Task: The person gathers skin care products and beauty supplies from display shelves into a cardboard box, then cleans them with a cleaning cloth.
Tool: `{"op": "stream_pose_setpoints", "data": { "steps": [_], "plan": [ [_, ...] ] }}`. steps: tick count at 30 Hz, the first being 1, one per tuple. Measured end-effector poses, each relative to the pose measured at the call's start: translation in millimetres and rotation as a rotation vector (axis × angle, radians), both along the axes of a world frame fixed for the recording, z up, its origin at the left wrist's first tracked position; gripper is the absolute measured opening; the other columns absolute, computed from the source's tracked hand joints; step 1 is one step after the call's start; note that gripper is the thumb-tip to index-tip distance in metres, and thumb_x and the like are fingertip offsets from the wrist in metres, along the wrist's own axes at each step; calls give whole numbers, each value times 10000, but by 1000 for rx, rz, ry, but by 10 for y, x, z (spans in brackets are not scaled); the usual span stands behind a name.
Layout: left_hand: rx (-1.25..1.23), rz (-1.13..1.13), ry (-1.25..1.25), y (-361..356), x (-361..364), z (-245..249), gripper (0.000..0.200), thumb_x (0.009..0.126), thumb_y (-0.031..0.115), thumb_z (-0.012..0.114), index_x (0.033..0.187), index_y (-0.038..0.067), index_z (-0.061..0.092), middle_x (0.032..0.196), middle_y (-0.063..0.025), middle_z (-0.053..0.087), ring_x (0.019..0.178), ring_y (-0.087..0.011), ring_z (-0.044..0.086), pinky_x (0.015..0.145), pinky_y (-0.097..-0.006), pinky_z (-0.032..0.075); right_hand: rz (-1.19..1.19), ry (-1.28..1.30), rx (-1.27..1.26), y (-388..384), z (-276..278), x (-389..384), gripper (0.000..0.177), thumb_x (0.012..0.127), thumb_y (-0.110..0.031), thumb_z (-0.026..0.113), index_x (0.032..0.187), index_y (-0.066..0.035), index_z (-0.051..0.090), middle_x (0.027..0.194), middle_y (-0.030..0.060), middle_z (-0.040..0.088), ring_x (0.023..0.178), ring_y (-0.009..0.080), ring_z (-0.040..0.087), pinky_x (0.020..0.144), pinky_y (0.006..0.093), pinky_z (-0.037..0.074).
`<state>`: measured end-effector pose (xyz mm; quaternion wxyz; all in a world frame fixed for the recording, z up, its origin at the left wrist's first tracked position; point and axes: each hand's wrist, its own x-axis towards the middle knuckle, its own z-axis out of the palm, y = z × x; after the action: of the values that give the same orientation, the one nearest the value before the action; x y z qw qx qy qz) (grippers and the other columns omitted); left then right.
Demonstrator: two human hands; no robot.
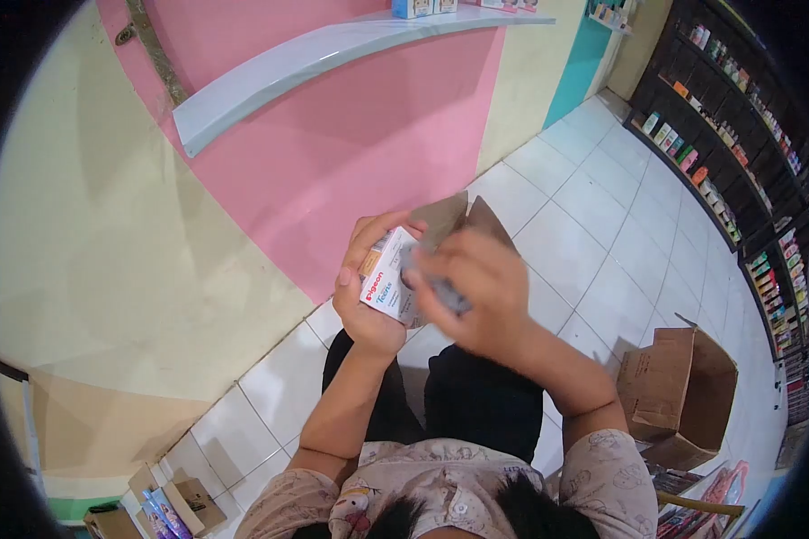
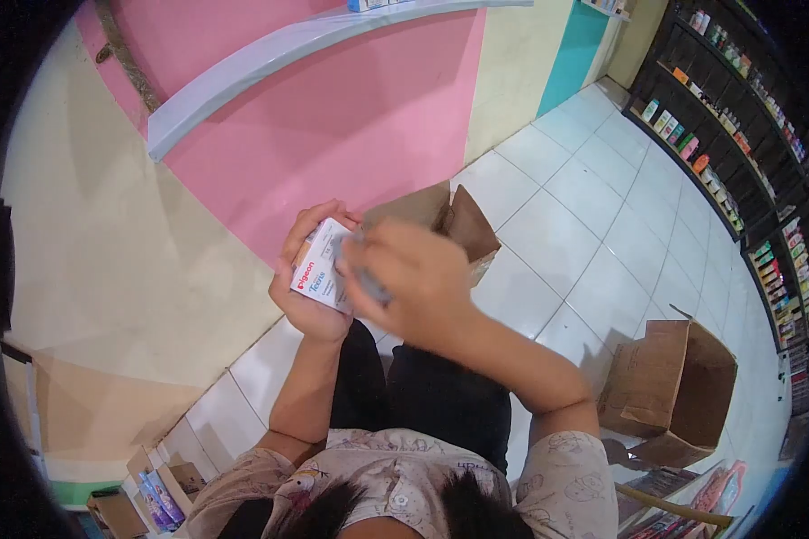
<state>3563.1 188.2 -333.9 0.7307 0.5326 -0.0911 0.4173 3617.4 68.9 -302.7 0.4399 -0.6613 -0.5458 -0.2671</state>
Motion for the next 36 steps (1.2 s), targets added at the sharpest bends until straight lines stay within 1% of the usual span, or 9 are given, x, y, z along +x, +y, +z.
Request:
{"op": "stream_pose_setpoints", "data": {
  "steps": [3,13,16,18,23,26,28,31,36],
  "plan": [
    [-126,-50,28,-5,-45,27,713,886,509,247,1130,-89,551,986,-161,540,973,-273,552,879,-349,411,71,-86,-101,-49,26,-264,257,647,-124,747,878,-70,649,799,62,572,660,215,596,545,308,475],
    [-227,-65,-114,22,-30,-8,679,876,480,262,1140,-81,537,910,-180,596,986,-292,556,901,-378,408,112,-55,-176,-82,-25,-298,245,670,-141,730,889,-65,649,826,60,576,652,232,591,555,328,480],
    [-299,-81,-189,-5,-16,-9,643,882,449,251,1144,-67,530,913,-190,607,962,-307,558,929,-403,397,-14,-32,-55,-61,-79,-17,255,680,-135,746,903,-51,654,848,70,577,680,227,591,600,312,485],
    [-368,-143,-303,11,30,-22,619,885,426,245,1148,-60,523,931,-200,609,946,-319,561,947,-422,389,41,314,25,-63,-64,131,309,695,-130,761,961,-37,634,893,67,590,756,196,597,671,290,484],
    [-487,19,-61,-159,-74,80,585,968,450,199,1236,-1,457,1010,-189,593,967,-216,549,934,-332,410,374,935,75,-66,-58,-44,497,736,-121,775,1145,-7,518,1070,70,585,965,136,557,857,278,454],
    [-424,206,69,-202,-3,118,503,1005,410,230,1285,29,402,1077,-156,562,1008,-181,534,926,-312,417,277,918,194,-52,-91,-46,479,745,-112,764,1142,3,523,1071,72,584,955,131,561,839,274,463],
    [-375,195,68,-122,10,-129,428,1021,351,264,1309,52,366,1128,-144,552,1036,-191,542,928,-327,429,158,580,159,-40,-125,-66,432,727,-114,773,1112,-49,590,1014,84,591,878,175,599,751,291,492],
    [-210,284,258,-42,-61,-210,346,1014,361,337,1143,63,459,1020,-52,497,919,-115,478,823,-261,403,72,133,16,-82,-91,-109,384,687,-153,783,1052,-125,665,904,103,587,768,260,608,624,329,503],
    [-101,164,295,55,-141,-156,220,1005,290,411,999,78,469,872,4,473,800,-73,441,720,-223,373,133,-80,-107,-131,14,-67,384,668,-133,745,1041,-101,657,893,96,598,735,256,610,583,335,495]
  ]
}}
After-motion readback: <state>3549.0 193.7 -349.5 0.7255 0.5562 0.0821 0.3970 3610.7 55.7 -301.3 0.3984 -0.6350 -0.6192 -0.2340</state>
